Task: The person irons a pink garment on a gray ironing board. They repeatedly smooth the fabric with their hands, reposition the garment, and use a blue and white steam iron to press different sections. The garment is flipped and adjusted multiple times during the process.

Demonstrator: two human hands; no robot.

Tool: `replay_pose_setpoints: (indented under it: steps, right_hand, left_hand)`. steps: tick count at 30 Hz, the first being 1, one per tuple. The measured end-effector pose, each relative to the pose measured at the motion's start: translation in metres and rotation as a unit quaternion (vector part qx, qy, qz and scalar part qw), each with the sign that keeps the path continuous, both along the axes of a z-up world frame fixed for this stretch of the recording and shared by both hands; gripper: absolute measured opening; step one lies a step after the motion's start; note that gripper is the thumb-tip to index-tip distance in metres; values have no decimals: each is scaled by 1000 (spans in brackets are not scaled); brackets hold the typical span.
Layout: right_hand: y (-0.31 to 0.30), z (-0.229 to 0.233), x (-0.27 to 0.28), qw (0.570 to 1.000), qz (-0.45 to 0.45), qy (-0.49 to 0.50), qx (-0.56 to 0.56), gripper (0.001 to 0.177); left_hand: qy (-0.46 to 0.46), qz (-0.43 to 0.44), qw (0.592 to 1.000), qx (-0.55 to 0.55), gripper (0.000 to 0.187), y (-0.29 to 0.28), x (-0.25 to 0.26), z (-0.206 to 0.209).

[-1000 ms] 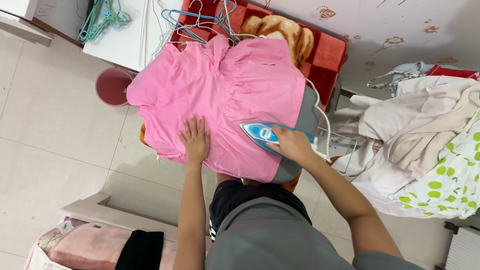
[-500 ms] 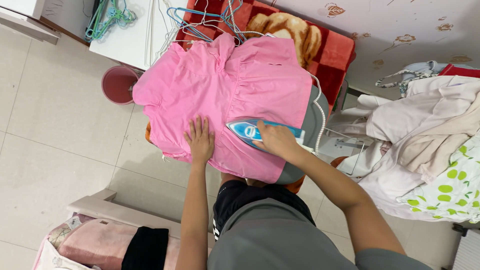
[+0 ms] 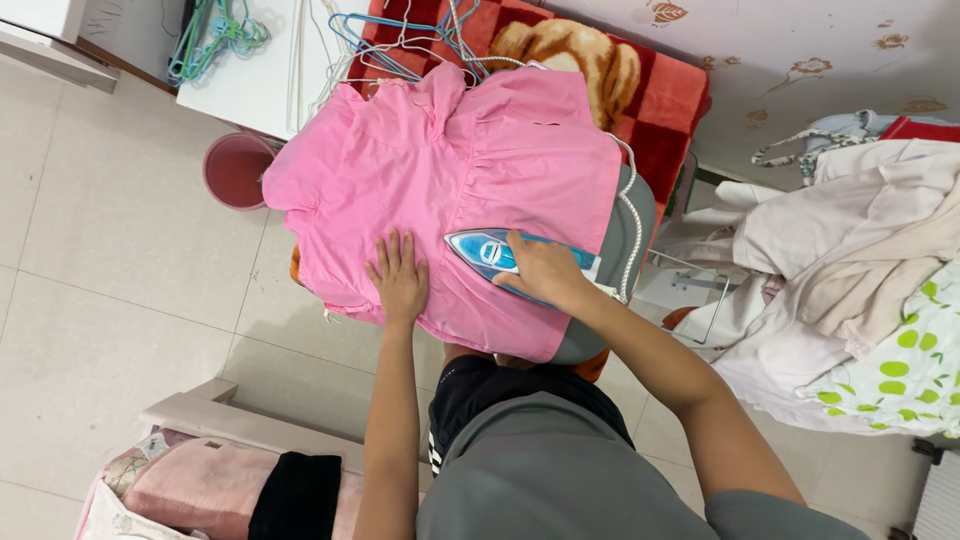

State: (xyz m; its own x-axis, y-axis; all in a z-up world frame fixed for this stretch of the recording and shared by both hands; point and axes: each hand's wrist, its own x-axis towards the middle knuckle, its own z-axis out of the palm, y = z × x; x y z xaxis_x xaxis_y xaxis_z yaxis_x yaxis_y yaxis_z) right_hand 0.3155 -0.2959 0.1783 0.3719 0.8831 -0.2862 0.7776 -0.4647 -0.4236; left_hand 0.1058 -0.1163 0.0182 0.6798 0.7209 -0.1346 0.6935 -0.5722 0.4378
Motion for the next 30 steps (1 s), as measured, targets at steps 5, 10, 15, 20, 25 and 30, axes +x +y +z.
replay_pose_setpoints:
  steps: [5, 10, 15, 20, 25, 30]
  right_hand:
    - [-34, 8, 6, 997, -27, 23, -69, 55]
    - [-88, 10, 43, 999, -42, -16, -29, 51]
    - [-126, 18, 75, 996, -74, -27, -31, 50]
    - [-143, 40, 91, 992, -117, -29, -34, 50]
    - [-155, 60, 101, 986, -164, -11, 17, 52]
    - [-141, 58, 87, 990, -138, -36, -1, 51]
  left_hand:
    - [-23, 35, 999, 0, 63, -2, 5, -5]
    - [-39, 25, 999, 23, 63, -2, 4, -14]
    - [-42, 25, 998, 45, 62, -3, 2, -22]
    - [-47, 23, 997, 64, 57, -4, 6, -4]
    - [-108, -212, 970, 51, 42, -48, 16, 22]
    - [-162, -349, 920, 78, 27, -72, 37, 30]
